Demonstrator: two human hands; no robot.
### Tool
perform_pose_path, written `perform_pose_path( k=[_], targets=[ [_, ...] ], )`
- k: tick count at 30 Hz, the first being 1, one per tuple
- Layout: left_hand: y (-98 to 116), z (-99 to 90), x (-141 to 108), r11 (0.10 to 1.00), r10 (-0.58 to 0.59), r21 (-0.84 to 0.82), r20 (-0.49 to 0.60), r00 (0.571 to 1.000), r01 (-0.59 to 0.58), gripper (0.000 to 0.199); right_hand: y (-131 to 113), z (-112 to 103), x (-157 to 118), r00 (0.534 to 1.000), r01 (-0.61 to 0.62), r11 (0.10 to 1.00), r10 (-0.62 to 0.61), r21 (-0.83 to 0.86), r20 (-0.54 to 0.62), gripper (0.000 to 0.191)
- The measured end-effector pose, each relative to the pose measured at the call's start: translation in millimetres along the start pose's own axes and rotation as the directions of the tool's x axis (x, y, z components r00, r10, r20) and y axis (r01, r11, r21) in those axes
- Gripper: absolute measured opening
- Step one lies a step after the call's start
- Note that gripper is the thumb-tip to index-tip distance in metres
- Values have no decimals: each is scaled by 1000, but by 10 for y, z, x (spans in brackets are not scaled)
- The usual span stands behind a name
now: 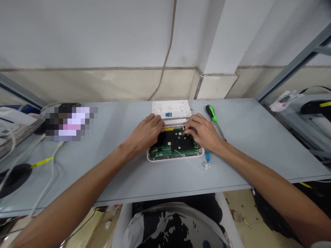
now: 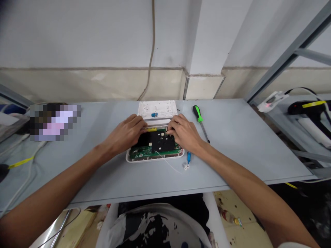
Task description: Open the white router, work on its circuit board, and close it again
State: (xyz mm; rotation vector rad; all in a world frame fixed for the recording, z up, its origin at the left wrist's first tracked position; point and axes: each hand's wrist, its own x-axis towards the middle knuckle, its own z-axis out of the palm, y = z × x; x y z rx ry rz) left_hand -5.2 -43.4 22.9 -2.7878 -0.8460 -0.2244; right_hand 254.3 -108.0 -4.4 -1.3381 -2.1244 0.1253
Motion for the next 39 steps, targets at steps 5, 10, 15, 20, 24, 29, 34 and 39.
perform_pose_path(
  k=[5, 10, 15, 20, 24, 29, 34, 39],
  targets=[
    [4, -10, 4, 1000, -8, -12, 53, 999, 8, 24, 21, -26, 29, 999, 10, 1000, -10, 3, 44, 15],
    [13, -19, 14, 998, -22, -58, 66, 998, 26, 26, 47, -205, 32, 983, 39, 996, -53, 81, 178, 29],
    [27, -21, 29, 989, -68, -125, 59, 996, 75, 25, -16, -387, -13, 927, 40, 993, -78, 111, 367, 81],
    [41, -34, 28, 995, -71, -57, 82, 994, 76, 23, -28, -372, -20, 916, 32, 996, -64, 87, 397, 95],
    [52, -43, 31, 995, -79, -50, 82, 994, 83, 21, -3, -347, -12, 925, 80, 994, -100, 70, 368, 93],
    [64, -52, 36, 989, -96, -105, 51, 994, 101, 18, 2, -361, 5, 927, 78, 993, -103, 84, 361, 89],
    [68, -23, 37, 986, -111, -119, 24, 994, 113, 20, -4, -326, 20, 925, 31, 998, -47, 49, 376, 91],
    [55, 38, 52, 963, -175, -216, -54, 983, 160, 20, 43, -307, 17, 936, -28, 997, 3, 67, 352, 93]
  ],
)
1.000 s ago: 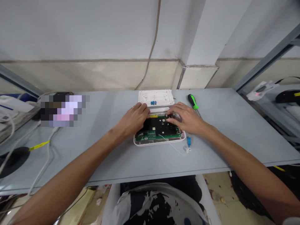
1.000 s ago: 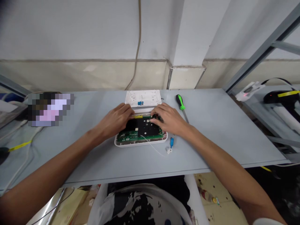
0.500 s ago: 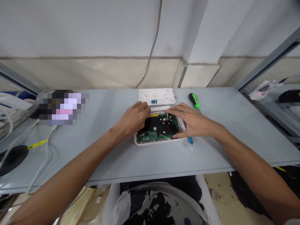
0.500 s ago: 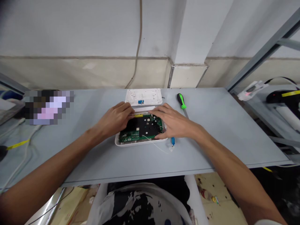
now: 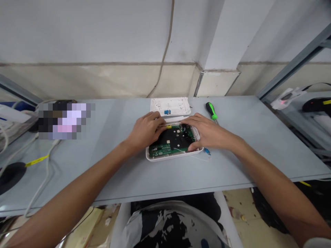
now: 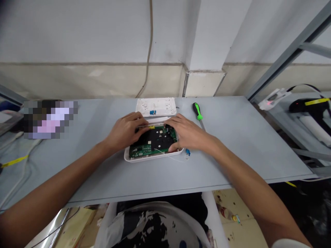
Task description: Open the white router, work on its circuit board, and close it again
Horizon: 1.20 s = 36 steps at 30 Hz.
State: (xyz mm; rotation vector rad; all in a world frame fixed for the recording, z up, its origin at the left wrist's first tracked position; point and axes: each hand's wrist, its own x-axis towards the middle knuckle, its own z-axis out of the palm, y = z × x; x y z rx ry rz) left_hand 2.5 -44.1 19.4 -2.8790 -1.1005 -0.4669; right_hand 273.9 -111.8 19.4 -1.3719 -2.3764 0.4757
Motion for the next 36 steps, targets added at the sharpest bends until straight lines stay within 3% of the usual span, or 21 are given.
perform_pose_path(
  k=[3, 7, 13, 16, 19, 21, 24, 28, 36],
  targets=[
    [-21, 16, 17, 999, -33, -32, -14, 999, 33, 17, 95, -2, 12, 1000, 13, 997, -11, 73, -27, 86],
    [-28, 17, 39, 1000, -27, -14, -5, 1000, 27, 15, 183, 52, 85, 991, 26, 996, -15, 89, -130, 54],
    [-6, 18, 39, 999, 9, 31, -15, 1000, -9, 14, 146, 165, 144, 983, 45, 999, -44, 5, -177, 45],
    [5, 13, 20, 999, 1, 50, -13, 1000, 0, 17, 155, 124, 155, 983, 38, 996, -23, 76, -184, 41],
    [21, 3, 4, 997, 4, 73, 4, 1000, -4, 21, 196, 16, 285, 964, -35, 983, 81, 182, -254, 21],
    [37, -3, 1, 994, 17, 107, 25, 1000, -19, 23, 231, -60, 463, 957, -68, 989, 101, 129, -271, 17],
    [60, -4, 9, 991, 21, 135, 42, 999, -27, 23, 288, -129, 799, 985, -50, 996, 37, -78, -166, 16],
    [73, 12, 16, 990, 15, 140, 33, 999, -19, 21, 370, -121, 1142, 998, -41, 991, 35, -129, -52, 24],
    [67, 7, -9, 993, -16, 118, 41, 999, 11, 21, 418, -150, 1288, 991, -8, 989, 28, -146, 134, 26]
  ],
)
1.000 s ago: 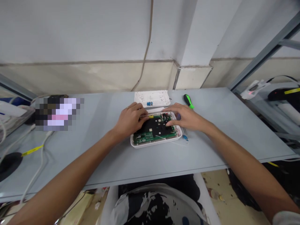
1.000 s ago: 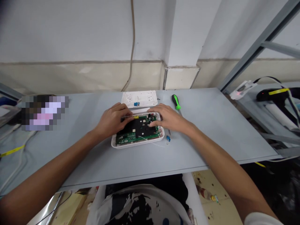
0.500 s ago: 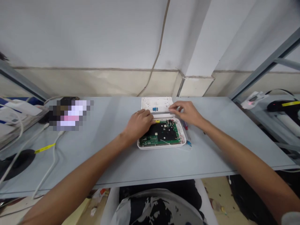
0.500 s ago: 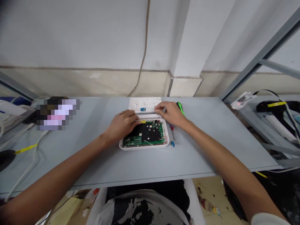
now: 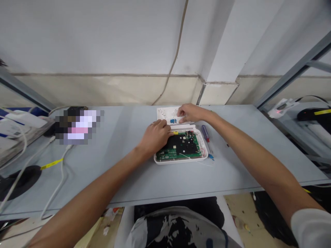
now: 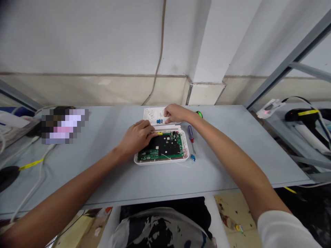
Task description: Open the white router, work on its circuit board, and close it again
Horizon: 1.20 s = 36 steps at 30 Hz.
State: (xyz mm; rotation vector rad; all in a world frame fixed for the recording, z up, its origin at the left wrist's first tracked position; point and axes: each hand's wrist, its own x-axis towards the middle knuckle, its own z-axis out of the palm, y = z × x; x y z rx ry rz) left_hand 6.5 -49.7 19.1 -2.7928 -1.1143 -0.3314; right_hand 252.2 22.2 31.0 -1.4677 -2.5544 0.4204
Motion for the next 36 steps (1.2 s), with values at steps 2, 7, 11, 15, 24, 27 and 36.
perform_pose_path(
  k=[2, 7, 11, 15, 24, 27, 36],
  targets=[
    [1, 0, 1, 1000, -7, -9, -5, 1000, 7, 21, -22, -14, 2, 1000, 19, 1000, -19, -10, 20, 23],
    [3, 16, 13, 1000, -12, -23, -29, 999, 12, 18, -132, -63, -74, 998, 57, 998, -57, -30, 8, 20],
    [-7, 27, 10, 1000, -6, -28, -31, 999, 5, 20, -310, -237, -520, 985, -61, 996, 51, -57, -168, 17],
    [-11, 39, 12, 1000, -10, -30, -29, 1000, 9, 21, -531, -325, -1336, 926, -364, 920, 374, 148, -50, 23],
    [-106, -21, 23, 983, 3, -183, -29, 1000, -9, 18, -922, 419, -2126, 839, -496, 677, 534, 543, 101, 32],
    [-253, -60, 65, 937, -50, -348, -48, 998, 30, 17, -982, 527, -2140, 821, -456, 709, 568, 539, -52, 33],
    [-837, -19, 971, 906, -17, -423, -3, 1000, 14, 21, -1077, 636, -2158, 807, -437, 821, 538, 367, -244, 3]
  ],
)
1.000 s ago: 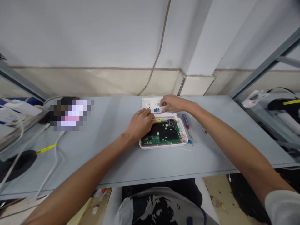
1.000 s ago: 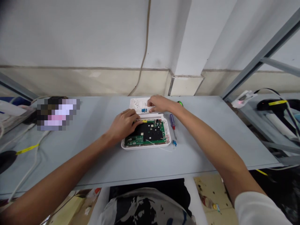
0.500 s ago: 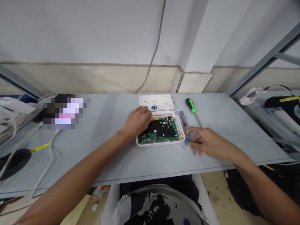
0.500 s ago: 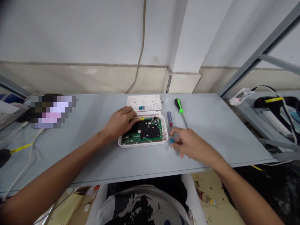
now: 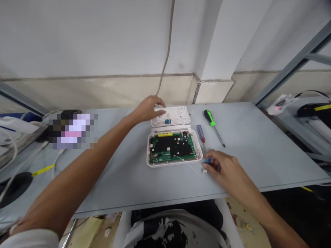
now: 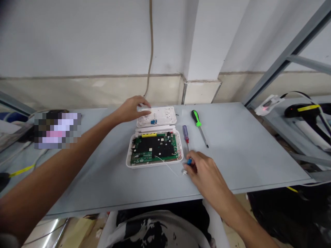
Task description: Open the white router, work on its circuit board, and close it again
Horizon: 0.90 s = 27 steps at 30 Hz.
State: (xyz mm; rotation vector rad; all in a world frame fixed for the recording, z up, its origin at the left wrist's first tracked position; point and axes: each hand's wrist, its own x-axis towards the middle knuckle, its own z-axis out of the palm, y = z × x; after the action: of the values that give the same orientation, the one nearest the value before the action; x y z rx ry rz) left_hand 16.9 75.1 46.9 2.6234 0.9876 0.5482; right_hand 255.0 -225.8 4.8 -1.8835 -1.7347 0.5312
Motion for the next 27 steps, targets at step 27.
perform_pose_path(
  k=[27],
  targets=[
    [19, -483, -309, 479, -574, -863, -172, 801, 158, 24, -472, -112, 1190, 992, 60, 449, -123, 891, -5, 26]
  ],
)
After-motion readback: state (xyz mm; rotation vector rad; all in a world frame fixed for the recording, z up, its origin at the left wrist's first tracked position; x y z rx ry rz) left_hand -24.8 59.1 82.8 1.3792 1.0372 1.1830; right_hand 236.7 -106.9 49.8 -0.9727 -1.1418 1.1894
